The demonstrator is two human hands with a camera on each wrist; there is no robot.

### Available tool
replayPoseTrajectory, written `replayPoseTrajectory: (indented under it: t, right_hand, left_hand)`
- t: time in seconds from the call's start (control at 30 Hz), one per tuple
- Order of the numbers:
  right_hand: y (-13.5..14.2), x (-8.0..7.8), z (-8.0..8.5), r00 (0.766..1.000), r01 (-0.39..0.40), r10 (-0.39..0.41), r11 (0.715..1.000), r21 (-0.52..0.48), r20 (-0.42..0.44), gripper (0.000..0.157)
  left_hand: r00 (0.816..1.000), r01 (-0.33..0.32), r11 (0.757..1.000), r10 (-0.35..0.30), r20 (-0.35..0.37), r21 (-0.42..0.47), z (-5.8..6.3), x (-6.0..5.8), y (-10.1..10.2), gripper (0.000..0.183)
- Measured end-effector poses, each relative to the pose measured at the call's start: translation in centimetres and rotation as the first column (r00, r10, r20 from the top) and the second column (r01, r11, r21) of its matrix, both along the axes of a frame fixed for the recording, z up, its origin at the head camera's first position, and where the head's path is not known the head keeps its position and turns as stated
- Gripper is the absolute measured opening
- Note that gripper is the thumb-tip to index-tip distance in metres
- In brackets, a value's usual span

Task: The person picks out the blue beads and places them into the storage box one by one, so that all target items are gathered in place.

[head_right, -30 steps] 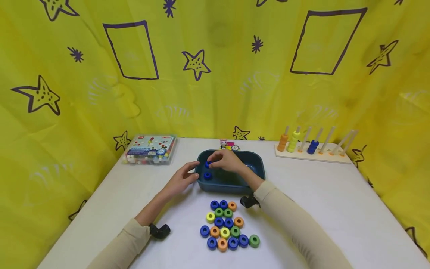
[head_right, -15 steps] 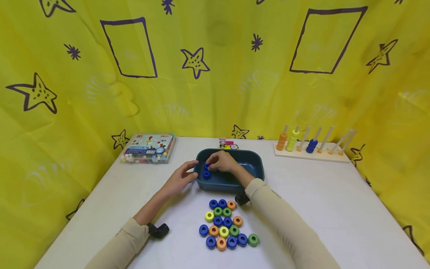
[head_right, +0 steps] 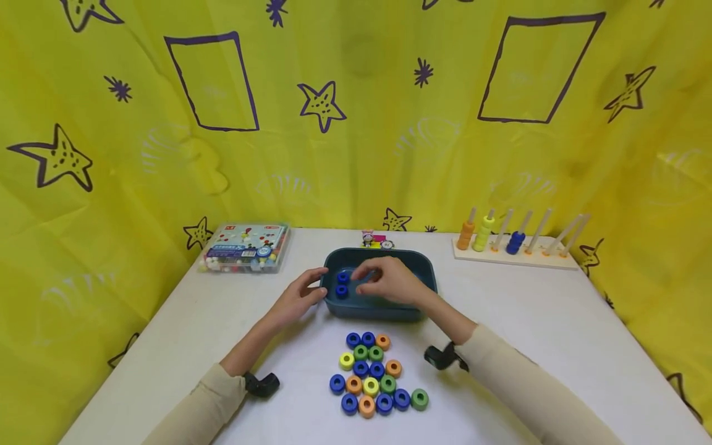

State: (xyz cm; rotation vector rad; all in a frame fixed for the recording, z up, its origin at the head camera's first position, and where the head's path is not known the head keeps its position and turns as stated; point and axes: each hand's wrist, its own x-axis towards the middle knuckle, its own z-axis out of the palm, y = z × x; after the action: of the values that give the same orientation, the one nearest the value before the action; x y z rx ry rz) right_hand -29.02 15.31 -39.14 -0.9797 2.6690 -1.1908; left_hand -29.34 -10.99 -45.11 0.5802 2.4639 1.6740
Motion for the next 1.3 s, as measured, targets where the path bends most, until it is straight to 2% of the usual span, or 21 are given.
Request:
replayPoseTrajectory:
  t: [0.1, 0.17, 0.23, 0.33, 0.4, 0.47, 0.57, 0.73, 0.9, 1.03, 1.17, 1.3]
  right_hand:
    - [1.9, 4.3, 0.6, 0.998, -0.056, 0.055, 0.997, 0.052, 0.02, 0.025]
    - [3.1, 6.9, 0.4, 0.994, -0.08, 0.073, 0.993, 0.089, 0.079, 0.026]
    - [4.1, 9.1, 0.0, 0.984, -0.092, 0.075, 0.991, 0.098, 0.164, 0.027]
    - [5.0, 11.6, -1.1, 0.958, -0.102, 0.077, 0.991, 0.081, 0.276, 0.029]
    - [5.4, 12.9, -1.9, 0.948, -0.091, 0.065, 0.993, 0.069, 0.311, 0.028]
    - [5.6, 13.7, -2.7, 0.943, -0.079, 0.052, 0.994, 0.069, 0.329, 0.026]
    - [5.7, 14.4, -3.6, 0.942, -0.051, 0.023, 0.996, 0.073, 0.336, 0.024]
    - [5.8, 14.8, -4.6, 0.942, -0.026, 0.001, 0.997, 0.069, 0.337, 0.021]
    - [5.6, 15.0, -5.0, 0.941, -0.014, -0.015, 0.996, 0.083, 0.338, 0.02]
    - [5.5, 15.1, -5.0, 0.952, -0.008, -0.019, 0.996, 0.085, 0.306, 0.018]
    - [5.8, 14.8, -3.9, 0.964, 0.0, -0.018, 0.998, 0.068, 0.264, 0.019]
    - [6.1, 13.4, -1.1, 0.979, 0.046, -0.057, 0.997, 0.057, 0.197, 0.02]
  left_hand:
    - [1.0, -0.004, 1.0, 0.004, -0.011, -0.001, -0.1, 0.1, 0.0, 0.045]
    - [1.0, 0.006, 1.0, -0.006, -0.004, 0.001, 0.8, 0.7, 0.0, 0.046]
    - [1.0, 0.004, 1.0, -0.004, -0.004, 0.001, 0.8, 0.7, 0.0, 0.047]
    - [1.0, 0.004, 1.0, -0.004, 0.005, -0.001, 0.8, 0.6, 0.0, 0.047]
    - [1.0, -0.004, 1.0, 0.004, -0.007, -0.002, -0.1, 0.1, 0.0, 0.047]
    - [1.0, 0.001, 1.0, -0.001, -0.01, -0.003, -0.2, 0.1, 0.0, 0.048]
    - [1.0, 0.005, 1.0, -0.005, -0.009, -0.006, -0.2, 0.1, 0.0, 0.048]
    - [1.0, -0.003, 1.0, 0.003, -0.005, -0.012, -0.1, 0.1, 0.0, 0.048]
    - [1.0, -0.005, 1.0, 0.005, -0.01, -0.011, 0.0, 0.2, 0.0, 0.048]
    - [1.0, 0.001, 1.0, -0.001, -0.013, -0.008, 0.0, 0.2, 0.0, 0.048]
    - [1.0, 0.001, 1.0, -0.002, -0.013, -0.014, -0.1, 0.2, -0.1, 0.048]
    - [1.0, -0.009, 1.0, 0.009, -0.006, -0.019, 0.0, 0.2, -0.1, 0.048]
